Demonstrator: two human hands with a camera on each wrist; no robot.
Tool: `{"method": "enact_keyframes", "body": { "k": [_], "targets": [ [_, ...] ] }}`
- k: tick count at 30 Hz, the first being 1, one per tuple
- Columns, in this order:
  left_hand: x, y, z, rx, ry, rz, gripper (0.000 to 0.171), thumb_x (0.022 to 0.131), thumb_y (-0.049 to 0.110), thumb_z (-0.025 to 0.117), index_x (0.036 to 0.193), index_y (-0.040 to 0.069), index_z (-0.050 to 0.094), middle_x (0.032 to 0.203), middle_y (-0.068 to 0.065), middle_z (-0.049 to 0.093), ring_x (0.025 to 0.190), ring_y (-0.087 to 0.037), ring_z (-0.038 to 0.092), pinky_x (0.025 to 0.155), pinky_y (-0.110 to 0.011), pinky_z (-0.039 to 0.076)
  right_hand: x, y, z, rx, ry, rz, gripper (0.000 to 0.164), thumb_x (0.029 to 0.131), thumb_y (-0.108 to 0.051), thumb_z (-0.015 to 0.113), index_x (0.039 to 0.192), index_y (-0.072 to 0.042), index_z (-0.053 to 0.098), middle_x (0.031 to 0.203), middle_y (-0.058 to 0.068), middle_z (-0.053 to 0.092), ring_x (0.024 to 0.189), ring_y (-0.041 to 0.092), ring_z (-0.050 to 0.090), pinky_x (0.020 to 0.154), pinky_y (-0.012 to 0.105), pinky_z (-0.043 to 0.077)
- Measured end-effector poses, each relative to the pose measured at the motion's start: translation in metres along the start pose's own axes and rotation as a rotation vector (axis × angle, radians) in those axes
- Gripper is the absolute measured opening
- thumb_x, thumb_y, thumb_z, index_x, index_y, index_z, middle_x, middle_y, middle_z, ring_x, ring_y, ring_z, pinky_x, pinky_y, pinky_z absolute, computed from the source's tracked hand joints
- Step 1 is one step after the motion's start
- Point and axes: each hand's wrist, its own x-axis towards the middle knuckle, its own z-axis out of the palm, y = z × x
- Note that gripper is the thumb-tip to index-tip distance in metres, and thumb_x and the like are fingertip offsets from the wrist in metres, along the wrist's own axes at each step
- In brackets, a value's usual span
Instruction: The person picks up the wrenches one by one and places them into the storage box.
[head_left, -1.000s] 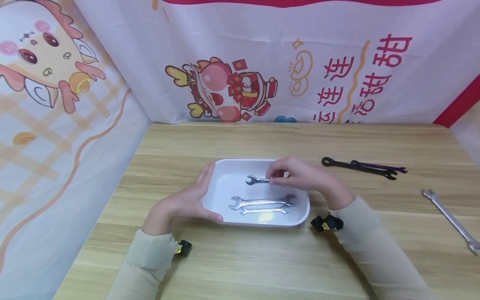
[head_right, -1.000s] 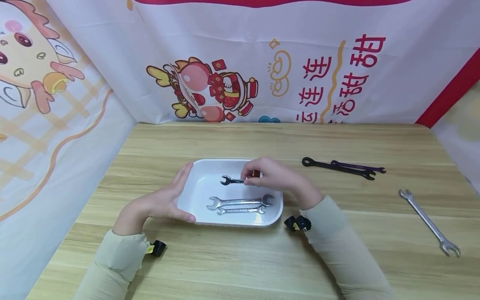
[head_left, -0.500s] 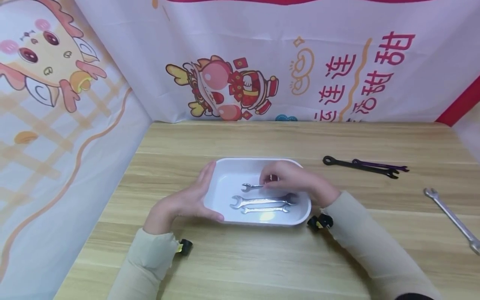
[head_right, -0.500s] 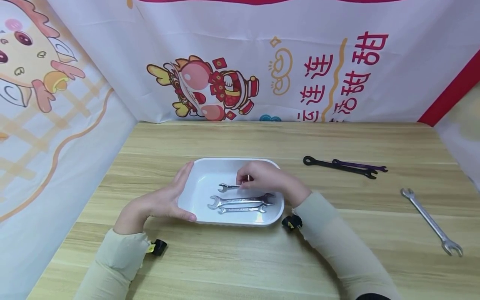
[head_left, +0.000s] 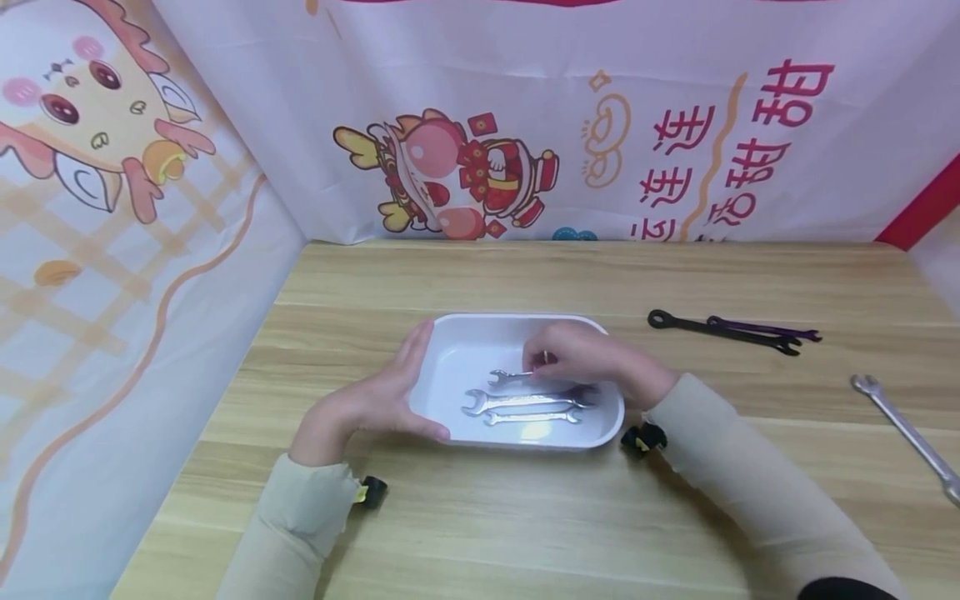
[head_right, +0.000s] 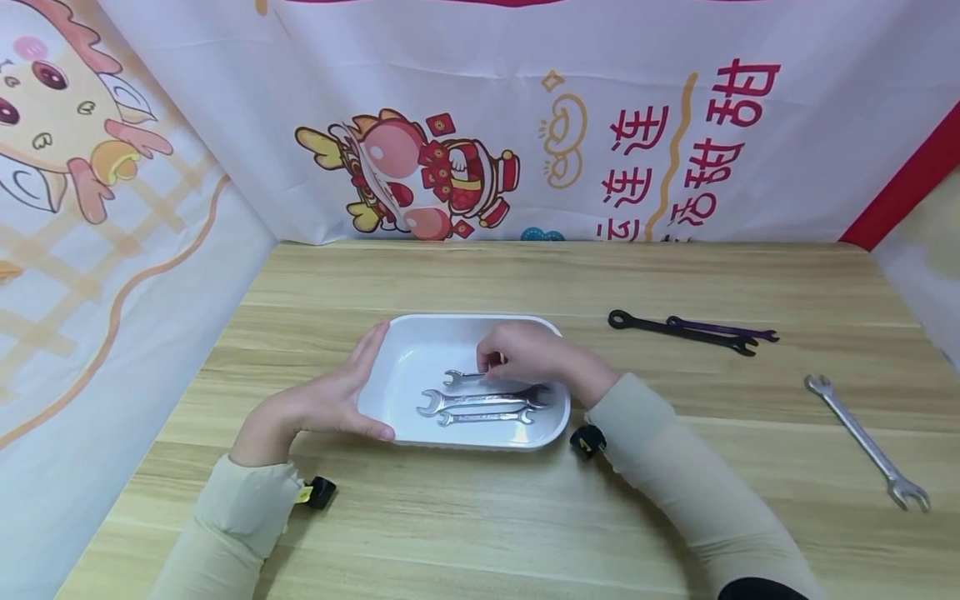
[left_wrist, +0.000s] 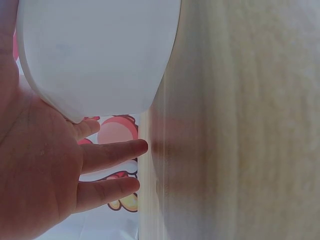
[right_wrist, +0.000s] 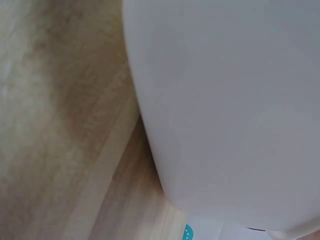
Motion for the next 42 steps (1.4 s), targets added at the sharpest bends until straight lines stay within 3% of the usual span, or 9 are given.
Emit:
{"method": "enact_keyframes", "body": {
  "k": [20,42],
  "targets": [
    [0.0007,0.0017,-0.0004,-0.001,-0.004,-0.007,0.15,0.061,0.04,0.094,0.158,0.019,-0.019,0.166,-0.008,-0.016,0.154,-0.035,0.002,0.123,-0.056,0.015,0.0006,-0.0002,0.0006,-0.027,-0.066,0.032,0.007,0.088,-0.015,0.072,0.088,-0.021,0.076,0.075,-0.011,0.066,0.071,0.008,0.057,0.073,0.026,0.051],
    [-0.0005,0.0014,-0.0002,-0.017,-0.004,-0.002,0.152,0.06,0.041,0.095,0.158,0.019,-0.019,0.166,-0.009,-0.015,0.154,-0.035,0.002,0.123,-0.056,0.014,-0.0005,-0.0039,0.0024,-0.047,-0.074,0.052,0.007,0.088,-0.016,0.072,0.091,-0.021,0.074,0.076,-0.011,0.063,0.074,0.009,0.056,0.074,0.027,0.05]
  ]
}}
